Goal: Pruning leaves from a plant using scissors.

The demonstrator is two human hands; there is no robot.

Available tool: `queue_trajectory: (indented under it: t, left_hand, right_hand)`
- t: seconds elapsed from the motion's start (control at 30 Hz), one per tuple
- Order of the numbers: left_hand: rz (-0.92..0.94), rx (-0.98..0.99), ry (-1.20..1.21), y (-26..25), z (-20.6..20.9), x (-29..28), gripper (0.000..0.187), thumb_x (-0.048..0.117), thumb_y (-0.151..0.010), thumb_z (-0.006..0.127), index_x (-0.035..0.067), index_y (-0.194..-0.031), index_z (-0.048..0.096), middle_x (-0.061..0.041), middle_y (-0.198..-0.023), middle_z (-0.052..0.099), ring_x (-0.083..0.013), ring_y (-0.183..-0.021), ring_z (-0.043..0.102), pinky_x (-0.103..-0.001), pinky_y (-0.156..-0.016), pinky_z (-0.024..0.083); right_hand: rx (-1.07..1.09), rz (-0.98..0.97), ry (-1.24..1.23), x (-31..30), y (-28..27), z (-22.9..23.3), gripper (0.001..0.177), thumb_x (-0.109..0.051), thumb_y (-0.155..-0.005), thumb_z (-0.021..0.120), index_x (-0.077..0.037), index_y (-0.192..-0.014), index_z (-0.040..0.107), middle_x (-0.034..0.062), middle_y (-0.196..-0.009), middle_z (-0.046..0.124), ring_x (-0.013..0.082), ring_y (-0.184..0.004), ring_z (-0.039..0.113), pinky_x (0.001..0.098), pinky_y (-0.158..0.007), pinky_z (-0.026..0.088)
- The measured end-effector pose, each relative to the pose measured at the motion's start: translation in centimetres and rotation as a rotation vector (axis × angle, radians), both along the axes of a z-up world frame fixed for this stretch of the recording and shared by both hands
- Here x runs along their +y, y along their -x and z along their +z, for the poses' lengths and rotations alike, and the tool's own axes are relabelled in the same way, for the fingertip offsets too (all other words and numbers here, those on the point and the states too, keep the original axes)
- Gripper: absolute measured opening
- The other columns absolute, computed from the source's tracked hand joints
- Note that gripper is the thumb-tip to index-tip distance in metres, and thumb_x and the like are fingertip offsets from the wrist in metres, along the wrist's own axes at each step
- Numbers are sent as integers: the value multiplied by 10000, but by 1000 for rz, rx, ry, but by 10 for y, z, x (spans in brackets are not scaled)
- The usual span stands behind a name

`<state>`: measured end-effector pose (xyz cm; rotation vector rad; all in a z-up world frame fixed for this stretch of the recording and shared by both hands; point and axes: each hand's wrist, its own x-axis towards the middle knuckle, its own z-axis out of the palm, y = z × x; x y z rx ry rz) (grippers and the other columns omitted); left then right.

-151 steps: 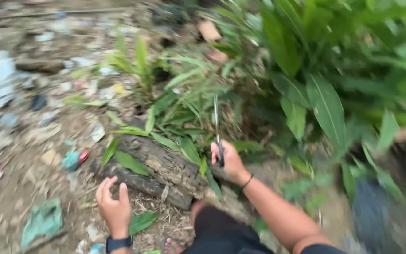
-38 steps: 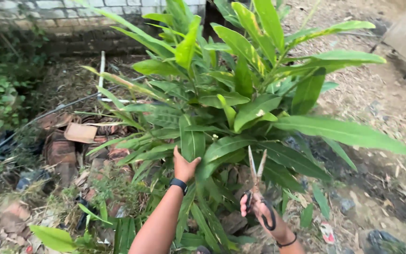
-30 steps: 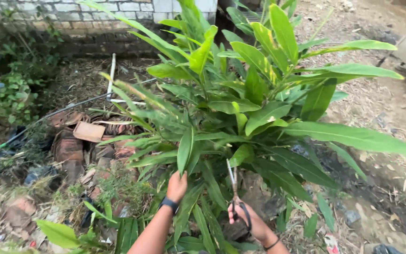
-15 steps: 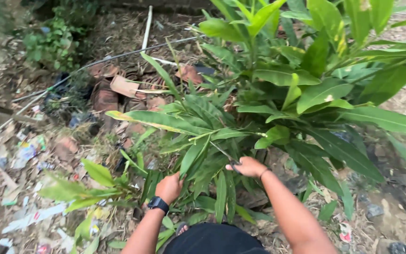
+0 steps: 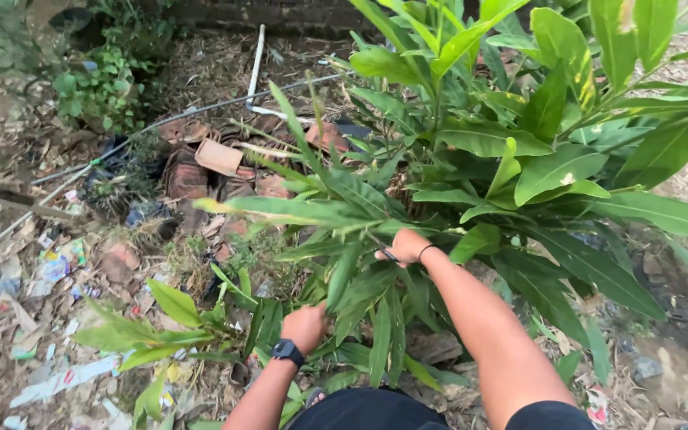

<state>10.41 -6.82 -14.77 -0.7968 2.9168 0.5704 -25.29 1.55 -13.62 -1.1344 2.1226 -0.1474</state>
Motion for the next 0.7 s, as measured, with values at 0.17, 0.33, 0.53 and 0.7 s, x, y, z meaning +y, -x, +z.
queue_trajectory:
  t: [0.17, 0.33, 0.53, 0.7]
  left_hand:
    - [259, 14, -103, -31, -22, -43, 338, 313, -863, 621, 209, -1179, 679, -184, -962, 752, -397, -892, 717, -530, -777, 566]
    - [430, 80, -176, -31, 0, -60, 569, 464, -888, 688, 148, -1335, 532, -220, -1109, 730, -408, -957, 721, -510, -848, 571]
    - [205, 426, -100, 33, 27, -64, 903, 344, -773, 806, 105, -1514, 347, -252, -1333, 570, -451, -1131, 618, -500, -916, 535]
    - [14, 586, -5, 95, 126, -41, 779, 324, -808, 793, 98, -1463, 438, -228, -1384, 562, -431, -1170, 614, -479, -948, 529]
  right_hand:
    - [109, -144, 114, 22, 10, 5, 708, -759, -772, 659, -85, -565, 716, 8, -554, 694, 175, -584, 699, 342, -704, 565]
    - [-322, -436, 292, 60, -9, -11, 685, -748, -831, 640, -112, -606, 523, 2, -595, 568, 132, -563, 591, 289, -600, 510]
    - [-620, -580, 409, 101, -77, -33, 563, -659, -906, 667, -144, -747, 503, -40, -696, 503, 80, -613, 496, 254, -586, 447]
    - [-553, -612, 518, 146, -105, -6, 450, -547, -898, 701, -122, -840, 568, -40, -716, 543, 81, -630, 525, 260, -601, 461]
